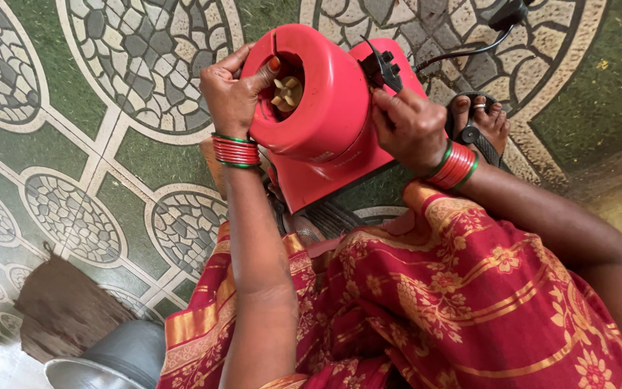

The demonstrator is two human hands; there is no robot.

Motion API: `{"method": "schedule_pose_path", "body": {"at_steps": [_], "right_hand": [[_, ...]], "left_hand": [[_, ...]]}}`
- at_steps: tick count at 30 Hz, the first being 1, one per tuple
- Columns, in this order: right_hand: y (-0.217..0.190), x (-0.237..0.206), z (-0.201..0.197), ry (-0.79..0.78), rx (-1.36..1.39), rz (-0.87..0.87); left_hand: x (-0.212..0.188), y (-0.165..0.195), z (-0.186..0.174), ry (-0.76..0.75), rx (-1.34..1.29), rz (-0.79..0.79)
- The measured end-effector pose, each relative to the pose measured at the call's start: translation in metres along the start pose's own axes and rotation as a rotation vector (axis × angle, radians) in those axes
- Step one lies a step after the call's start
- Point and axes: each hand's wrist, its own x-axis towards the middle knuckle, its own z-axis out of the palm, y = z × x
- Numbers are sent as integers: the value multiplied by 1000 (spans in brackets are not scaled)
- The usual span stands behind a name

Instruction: The person sits on the floor working on a red mixer grinder. They hold the machine steady while using a small tool to work on a fastener at its side, then reach into the jar to manipulate the blade assembly, repeatedly turning and adjusting parts of the appliance.

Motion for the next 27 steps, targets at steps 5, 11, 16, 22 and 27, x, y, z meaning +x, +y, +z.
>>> {"method": "schedule_pose_path", "body": {"at_steps": [5, 11, 16, 22, 27], "right_hand": [[-8, -6, -2, 16, -80, 4], [-13, -3, -16, -7, 53, 82], [-16, 0, -18, -37, 154, 164], [-1, 6, -16, -71, 189, 183], [4, 0, -5, -50, 82, 114]], "left_hand": [[-1, -2, -1, 15, 64, 6], [1, -3, 0, 13, 40, 19], [-2, 1, 0, 12, 66, 21], [-1, 1, 1, 20, 77, 34], [-1, -1, -1, 10, 124, 27]]}}
